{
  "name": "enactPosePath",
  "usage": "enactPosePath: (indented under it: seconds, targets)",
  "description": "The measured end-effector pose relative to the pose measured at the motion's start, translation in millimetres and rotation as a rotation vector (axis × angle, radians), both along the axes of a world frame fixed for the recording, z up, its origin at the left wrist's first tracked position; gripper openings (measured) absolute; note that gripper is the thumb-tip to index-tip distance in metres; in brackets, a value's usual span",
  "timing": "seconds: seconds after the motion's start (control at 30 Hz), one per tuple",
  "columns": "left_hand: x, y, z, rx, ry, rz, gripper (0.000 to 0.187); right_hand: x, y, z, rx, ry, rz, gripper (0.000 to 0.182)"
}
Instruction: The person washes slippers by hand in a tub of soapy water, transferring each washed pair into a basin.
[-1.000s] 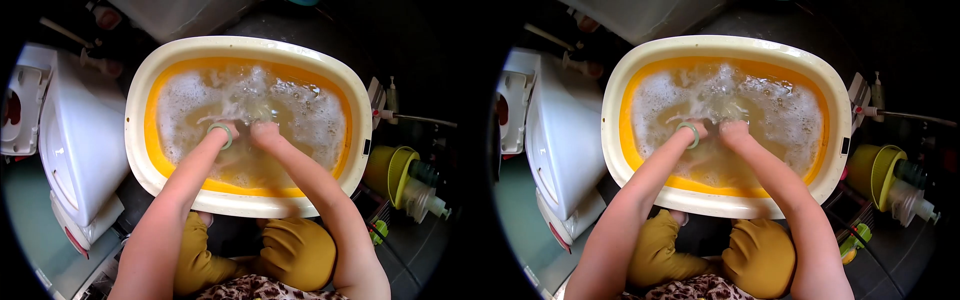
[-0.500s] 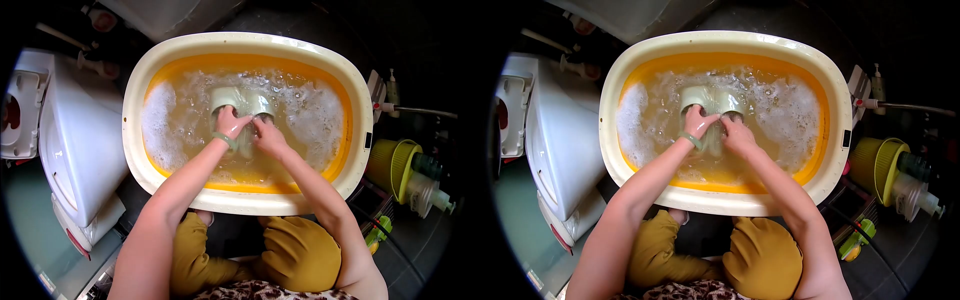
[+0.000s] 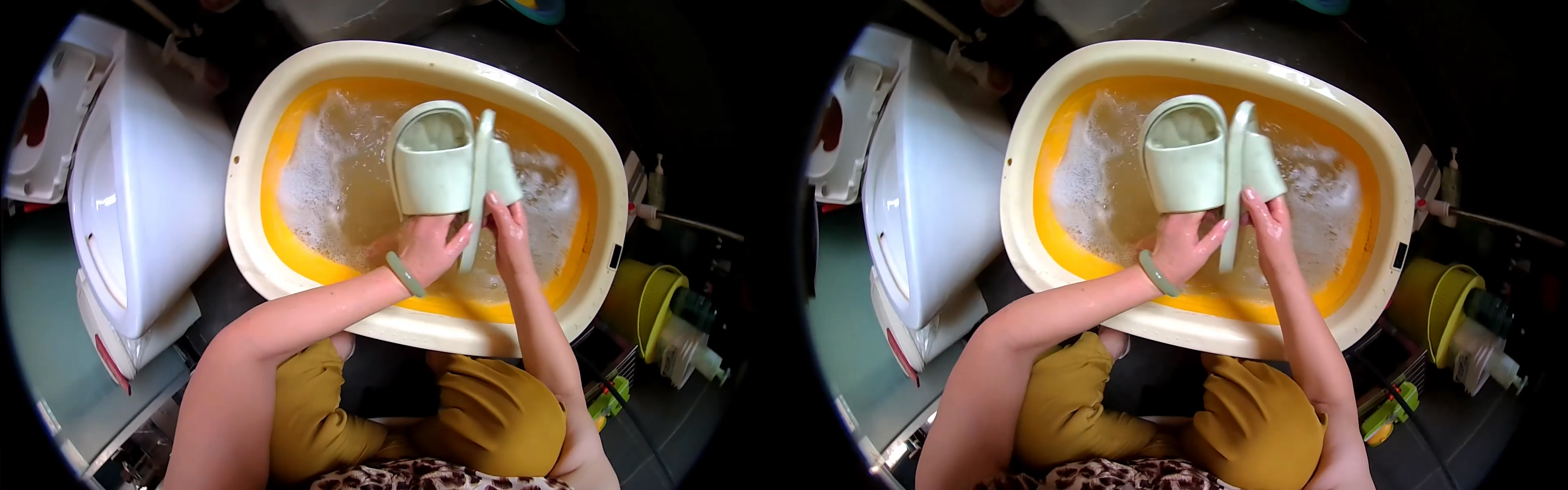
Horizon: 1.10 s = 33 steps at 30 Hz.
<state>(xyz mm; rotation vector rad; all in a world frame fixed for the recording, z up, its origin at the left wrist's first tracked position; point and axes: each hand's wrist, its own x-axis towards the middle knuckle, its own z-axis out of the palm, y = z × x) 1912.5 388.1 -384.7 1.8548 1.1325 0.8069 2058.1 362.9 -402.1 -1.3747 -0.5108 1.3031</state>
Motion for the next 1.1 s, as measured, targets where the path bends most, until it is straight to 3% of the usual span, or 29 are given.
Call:
enactPosePath:
  seconds: [0.07, 0.13, 0.17, 0.2, 0.3, 0.4, 0.43, 0.53, 0.57, 0.63, 0.67, 0.7, 0.73, 0.77, 0.83, 0.87, 0.9, 0.93, 0.97, 1.1]
  targets:
    - [-0.7, 10.2, -1.7, 0.101, -0.034, 0.004, 0.022, 2.7, 2.2, -5.4, 0.073, -0.069, 0.006, 0.022]
    - [-0.3, 19.5, -8.2, -0.037, 0.123, -0.026, 0.019, 7.7, 1.1, -29.0, 0.127, -0.419, 0.127, 0.019]
    - [0.9, 21.7, -24.6, -0.232, 0.008, -0.006, 0.020, 8.2, 2.7, -39.9, 0.110, -0.617, 0.174, 0.022]
    - [-1.2, 25.8, -35.4, -0.229, 0.006, -0.003, 0.020, 9.7, 4.0, -38.5, -0.022, -0.844, 0.327, 0.027]
    - [-5.7, 36.9, -52.4, -0.285, 0.279, -0.070, 0.033, -2.5, 8.5, -58.1, -0.180, -1.162, 0.495, 0.033]
    - [3.2, 47.4, -70.6, -0.404, 0.335, -0.136, 0.035, -6.9, 16.5, -74.6, -0.132, -1.009, 0.542, 0.030]
    - [3.4, 54.0, -55.6, -0.627, 0.345, -0.210, 0.037, -6.9, 18.6, -80.5, -0.206, -1.027, 0.587, 0.034]
    - [9.5, 48.8, -91.6, -0.429, 0.431, -0.262, 0.038, -1.4, 12.5, -101.7, -0.326, -1.018, 0.715, 0.035]
    - [9.8, 49.4, -90.6, -0.529, 0.568, -0.327, 0.036, 3.0, 7.8, -115.6, -0.324, -1.030, 0.716, 0.035]
    - [4.4, 45.3, -88.0, -0.566, 0.534, -0.336, 0.034, 9.3, 1.8, -136.4, -0.292, -0.656, 0.750, 0.040]
    - [0.1, 45.1, -87.3, -0.610, 0.510, -0.345, 0.033, 10.6, 1.6, -138.5, -0.288, -0.654, 0.749, 0.040]
    - [0.0, 55.4, -93.5, -0.192, 0.894, -0.801, 0.033, 9.8, 5.0, -131.1, -0.387, -0.741, 0.906, 0.042]
    - [0.6, 56.7, -98.9, -0.184, 0.898, -0.803, 0.033, 8.8, 7.8, -125.2, -0.488, -0.829, 1.060, 0.043]
    - [3.5, 55.3, -103.9, -0.193, 0.935, -0.813, 0.033, 8.0, 3.5, -125.6, -0.485, -0.832, 1.053, 0.043]
    - [11.7, 53.1, -101.3, -0.184, 0.969, -0.816, 0.034, 5.7, -2.4, -118.5, -0.038, -1.084, 0.932, 0.042]
    - [15.0, 50.6, -105.6, -0.317, 0.892, -0.658, 0.036, 5.3, 2.6, -116.6, -0.033, -1.094, 0.923, 0.042]
    - [16.3, 47.1, -111.8, -0.446, 0.811, -0.500, 0.038, -2.7, 11.8, -95.3, -0.252, -1.037, 0.878, 0.041]
    - [14.3, 42.7, -118.0, -0.439, 0.813, -0.502, 0.038, -7.5, 15.8, -82.8, -0.468, -0.968, 0.826, 0.040]
    - [10.1, 38.2, -124.1, -0.469, 0.645, -0.387, 0.041, -6.0, 12.9, -90.9, -0.466, -0.967, 0.819, 0.040]
    - [-8.6, 31.8, -97.4, -0.483, 0.378, -0.177, 0.051, -11.0, 4.0, -94.3, -0.246, -0.950, 0.505, 0.030]
